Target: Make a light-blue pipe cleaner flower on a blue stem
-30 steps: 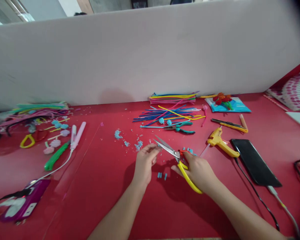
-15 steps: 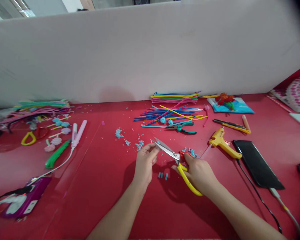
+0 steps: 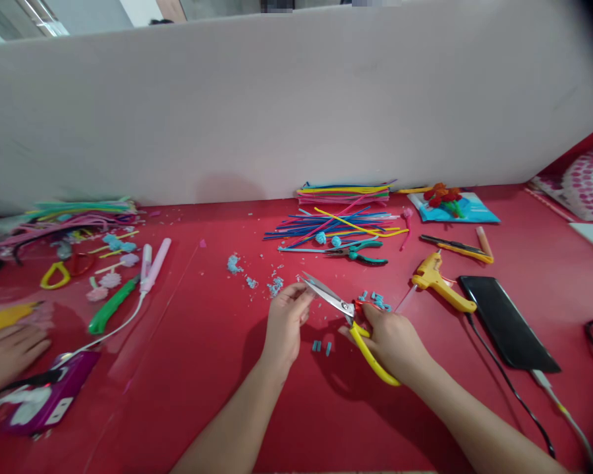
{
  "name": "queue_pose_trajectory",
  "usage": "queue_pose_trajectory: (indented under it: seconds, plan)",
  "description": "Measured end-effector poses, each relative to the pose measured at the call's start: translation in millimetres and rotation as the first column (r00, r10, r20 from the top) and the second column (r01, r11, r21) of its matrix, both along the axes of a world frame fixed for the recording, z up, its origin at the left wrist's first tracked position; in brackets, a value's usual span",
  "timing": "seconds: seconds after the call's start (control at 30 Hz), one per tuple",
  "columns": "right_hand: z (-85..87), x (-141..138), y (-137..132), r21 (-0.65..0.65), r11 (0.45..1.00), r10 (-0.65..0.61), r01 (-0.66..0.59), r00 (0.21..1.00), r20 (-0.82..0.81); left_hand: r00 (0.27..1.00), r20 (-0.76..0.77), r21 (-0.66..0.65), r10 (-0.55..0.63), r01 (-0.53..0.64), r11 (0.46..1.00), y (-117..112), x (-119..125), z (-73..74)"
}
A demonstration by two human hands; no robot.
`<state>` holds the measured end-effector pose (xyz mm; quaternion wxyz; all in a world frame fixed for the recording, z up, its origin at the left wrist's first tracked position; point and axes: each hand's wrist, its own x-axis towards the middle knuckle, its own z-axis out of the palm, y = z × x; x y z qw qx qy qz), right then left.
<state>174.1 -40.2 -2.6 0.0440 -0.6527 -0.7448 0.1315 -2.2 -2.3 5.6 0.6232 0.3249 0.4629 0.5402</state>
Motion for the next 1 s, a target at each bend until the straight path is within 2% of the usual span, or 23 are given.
queue_pose_trajectory:
  seconds: [0.57, 0.7, 0.87, 0.93, 1.0]
  plan:
    - [-0.7, 2.3, -0.6, 0.019, 1.000, 0.003, -0.003, 1.000, -0.009, 0.999, -0.023, 0.002, -0.023, 0.023, 1.000, 0.1, -0.6, 5.0]
    - [2.5, 3.2, 0.2, 0.019, 0.999, -0.034, 0.035, 0.998, -0.049, 0.999, -0.021, 0.011, -0.036, 0.037, 0.999, -0.7, 0.1, 5.5]
    - [12.1, 0.8, 4.3, 0.043, 0.994, -0.089, 0.097, 0.982, -0.165, 0.994, -0.008, -0.011, -0.107, 0.107, 0.994, -2.6, 3.2, 4.2]
    - [13.8, -0.1, 6.6, 0.029, 0.993, -0.104, 0.115, 0.958, -0.267, 0.987, -0.004, -0.031, -0.160, 0.160, 0.987, -4.0, 5.1, 3.5]
    - [14.4, -1.0, 8.4, -0.018, 0.992, -0.120, 0.124, 0.895, -0.430, 0.976, -0.001, -0.050, -0.219, 0.219, 0.974, -6.2, 7.3, 3.1]
